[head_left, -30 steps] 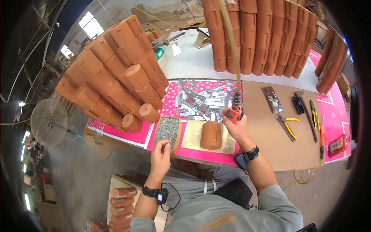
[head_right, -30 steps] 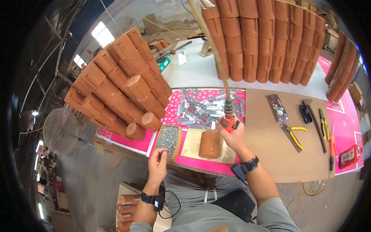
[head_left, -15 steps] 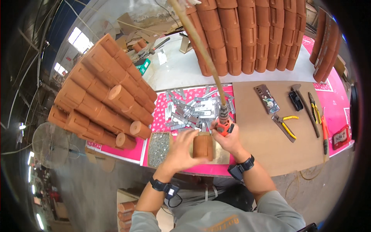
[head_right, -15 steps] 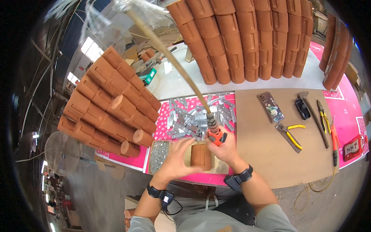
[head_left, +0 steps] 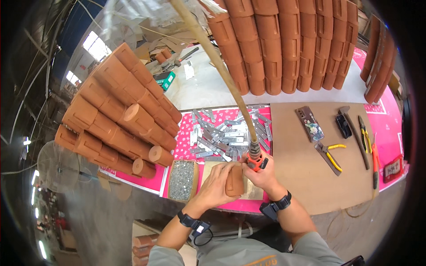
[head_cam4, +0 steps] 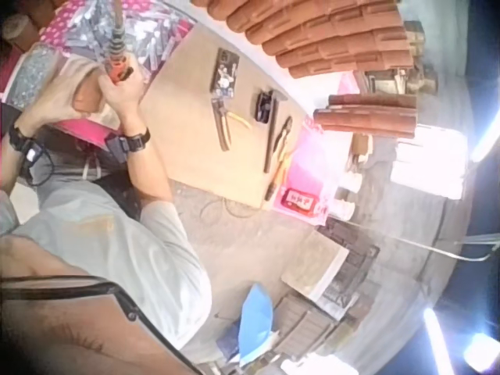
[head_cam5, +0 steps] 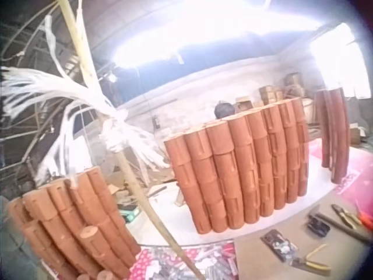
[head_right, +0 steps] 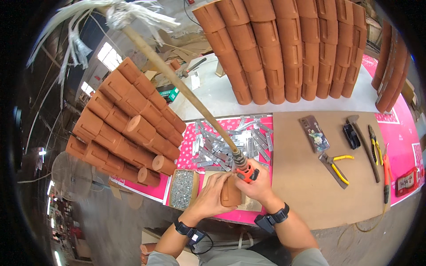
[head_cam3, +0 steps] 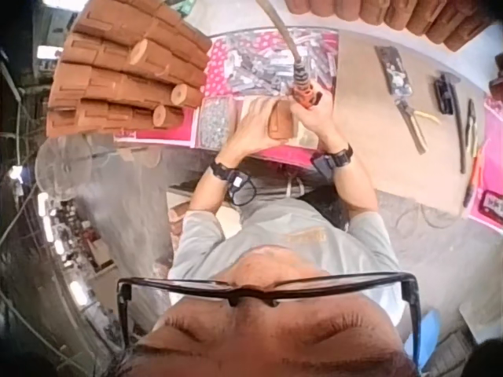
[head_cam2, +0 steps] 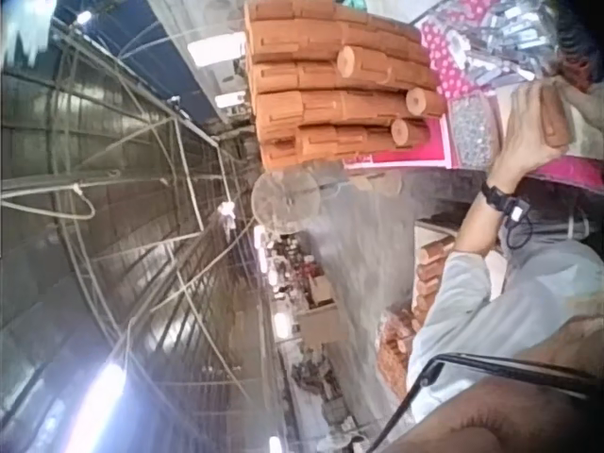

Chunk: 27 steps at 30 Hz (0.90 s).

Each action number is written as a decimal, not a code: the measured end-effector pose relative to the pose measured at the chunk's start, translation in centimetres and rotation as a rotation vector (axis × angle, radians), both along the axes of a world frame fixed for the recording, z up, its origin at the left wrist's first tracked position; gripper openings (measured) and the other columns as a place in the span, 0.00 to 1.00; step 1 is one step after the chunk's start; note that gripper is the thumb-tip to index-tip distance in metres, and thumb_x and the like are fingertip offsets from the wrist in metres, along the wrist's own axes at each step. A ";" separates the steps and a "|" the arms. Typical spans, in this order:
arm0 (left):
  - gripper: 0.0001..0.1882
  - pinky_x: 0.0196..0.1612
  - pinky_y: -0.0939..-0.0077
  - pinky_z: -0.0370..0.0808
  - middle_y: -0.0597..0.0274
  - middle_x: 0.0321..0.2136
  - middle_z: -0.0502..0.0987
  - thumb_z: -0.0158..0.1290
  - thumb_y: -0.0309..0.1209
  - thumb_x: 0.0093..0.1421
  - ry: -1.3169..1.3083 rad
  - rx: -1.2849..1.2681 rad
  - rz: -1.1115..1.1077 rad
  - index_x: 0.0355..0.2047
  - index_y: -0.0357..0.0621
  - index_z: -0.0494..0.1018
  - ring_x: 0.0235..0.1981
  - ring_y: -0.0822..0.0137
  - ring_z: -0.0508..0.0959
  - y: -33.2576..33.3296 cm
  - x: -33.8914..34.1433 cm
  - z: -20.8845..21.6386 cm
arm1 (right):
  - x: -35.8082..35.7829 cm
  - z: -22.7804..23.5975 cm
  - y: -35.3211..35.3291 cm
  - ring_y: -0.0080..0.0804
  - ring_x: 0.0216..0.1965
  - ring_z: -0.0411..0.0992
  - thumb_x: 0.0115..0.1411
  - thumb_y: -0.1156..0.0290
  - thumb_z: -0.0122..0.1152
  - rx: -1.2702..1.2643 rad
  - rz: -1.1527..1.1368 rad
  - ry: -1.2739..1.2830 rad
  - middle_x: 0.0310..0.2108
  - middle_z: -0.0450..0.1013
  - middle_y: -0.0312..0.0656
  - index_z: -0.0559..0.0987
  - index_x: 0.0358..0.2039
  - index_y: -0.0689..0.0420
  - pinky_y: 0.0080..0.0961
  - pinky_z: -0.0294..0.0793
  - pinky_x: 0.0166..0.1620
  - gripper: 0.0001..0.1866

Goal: Attaching metal brackets to wooden cylindrical components using an electric screwdriver.

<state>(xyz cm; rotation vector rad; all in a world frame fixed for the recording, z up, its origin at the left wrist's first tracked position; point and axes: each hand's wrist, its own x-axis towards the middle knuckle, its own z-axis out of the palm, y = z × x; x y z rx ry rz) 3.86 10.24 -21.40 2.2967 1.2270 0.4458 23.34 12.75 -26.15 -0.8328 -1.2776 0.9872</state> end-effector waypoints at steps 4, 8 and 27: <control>0.54 0.64 0.54 0.64 0.44 0.58 0.63 0.72 0.38 0.40 0.028 0.007 -0.028 0.66 0.40 0.56 0.62 0.43 0.63 0.2 0.0 -0.5 | -0.1 -0.6 0.1 0.21 0.34 0.75 0.47 0.78 0.66 0.013 -0.024 0.004 0.32 0.78 0.37 0.78 0.37 0.59 0.23 0.76 0.41 0.14; 0.54 0.63 0.55 0.65 0.41 0.58 0.63 0.72 0.44 0.42 0.096 -0.008 -0.077 0.64 0.35 0.57 0.61 0.42 0.64 1.4 0.7 0.0 | 0.4 0.0 0.3 0.23 0.37 0.75 0.50 0.80 0.64 -0.042 0.021 0.045 0.34 0.78 0.38 0.76 0.39 0.62 0.24 0.76 0.44 0.14; 0.12 0.43 0.58 0.73 0.51 0.38 0.71 0.59 0.28 0.48 0.096 0.509 0.014 0.34 0.43 0.74 0.41 0.51 0.74 12.5 -1.1 -9.3 | 2.6 -8.2 4.9 0.24 0.32 0.70 0.60 0.81 0.55 0.016 0.004 0.014 0.38 0.72 0.41 0.69 0.50 0.58 0.21 0.72 0.36 0.17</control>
